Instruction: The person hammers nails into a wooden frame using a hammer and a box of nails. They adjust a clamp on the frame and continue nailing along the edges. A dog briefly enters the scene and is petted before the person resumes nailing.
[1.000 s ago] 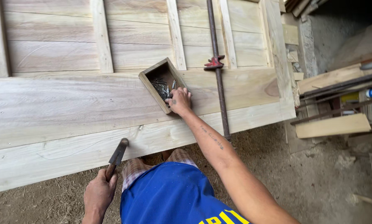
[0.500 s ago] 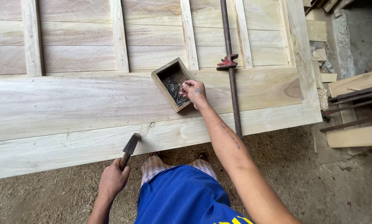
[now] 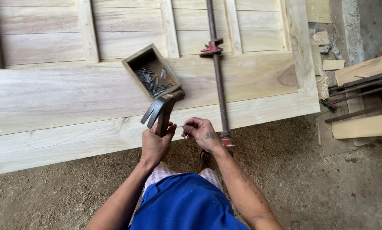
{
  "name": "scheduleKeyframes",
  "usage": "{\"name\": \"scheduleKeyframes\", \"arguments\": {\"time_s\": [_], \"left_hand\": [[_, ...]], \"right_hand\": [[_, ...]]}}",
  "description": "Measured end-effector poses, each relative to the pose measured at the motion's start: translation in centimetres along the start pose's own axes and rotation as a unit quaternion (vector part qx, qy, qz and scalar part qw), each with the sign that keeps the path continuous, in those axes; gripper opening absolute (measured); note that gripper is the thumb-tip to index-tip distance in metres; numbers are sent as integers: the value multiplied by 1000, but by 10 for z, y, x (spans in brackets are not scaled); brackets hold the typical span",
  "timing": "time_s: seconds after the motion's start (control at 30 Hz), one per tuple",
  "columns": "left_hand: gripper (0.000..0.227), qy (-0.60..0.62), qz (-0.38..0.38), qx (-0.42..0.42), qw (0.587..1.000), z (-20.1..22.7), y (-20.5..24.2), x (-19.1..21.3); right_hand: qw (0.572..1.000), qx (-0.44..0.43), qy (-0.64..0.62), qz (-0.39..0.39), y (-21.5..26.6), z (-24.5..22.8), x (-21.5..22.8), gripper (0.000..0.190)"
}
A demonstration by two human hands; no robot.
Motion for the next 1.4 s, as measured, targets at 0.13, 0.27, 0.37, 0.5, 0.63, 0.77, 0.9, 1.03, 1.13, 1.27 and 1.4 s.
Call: {"name": "scheduleKeyframes", "arguments": {"time_s": [0.13, 0.27, 0.37, 0.5, 0.63, 0.77, 0.9, 1.03, 1.13, 1.27, 1.4], "left_hand": [[22, -28, -24, 60, 997, -7, 28, -69], [23, -69, -9, 58, 996, -21, 72, -137], [16, -35, 56, 29, 997, -28, 104, -169], [12, 14, 70, -1, 997, -22, 130, -184], [13, -12, 109, 71, 992, -26, 139, -182], [15, -31, 148, 26, 988, -33, 128, -176], [17, 48, 132, 87, 986, -69, 122, -186], [16, 55, 149, 114, 981, -74, 118, -193], [15, 92, 168, 102, 976, -55, 87, -193], [20, 108, 145, 173, 968, -33, 70, -210], [27, 128, 129, 206, 962, 0, 27, -242]], "right_hand": [[996, 60, -72, -2, 37, 15, 52, 15], [983, 47, -173, 40, 86, 48, 94, 17], [943, -43, -329, 16, 111, 78, 114, 21], [939, -106, -321, -68, 132, 82, 107, 30], [891, -182, -392, -141, 139, 76, 94, 32], [924, -120, -327, -155, 133, 62, 83, 25], [953, -168, -244, -67, 125, 79, 98, 12], [952, -194, -228, -62, 119, 90, 107, 13], [958, -198, -197, -71, 86, 80, 118, 15], [948, -220, -213, -82, 47, 77, 169, 19], [990, 38, 19, 137, -87, 18, 328, 26]]}}
Point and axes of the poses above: each hand's wrist, its own y-axis away from the middle knuckle, its own x-axis out of the back of the hand, z = x × y, the point moved 7 cm from there along -y, towards the middle knuckle, and after that the axes turned 2 degrees about -z, right-handed, at the moved point
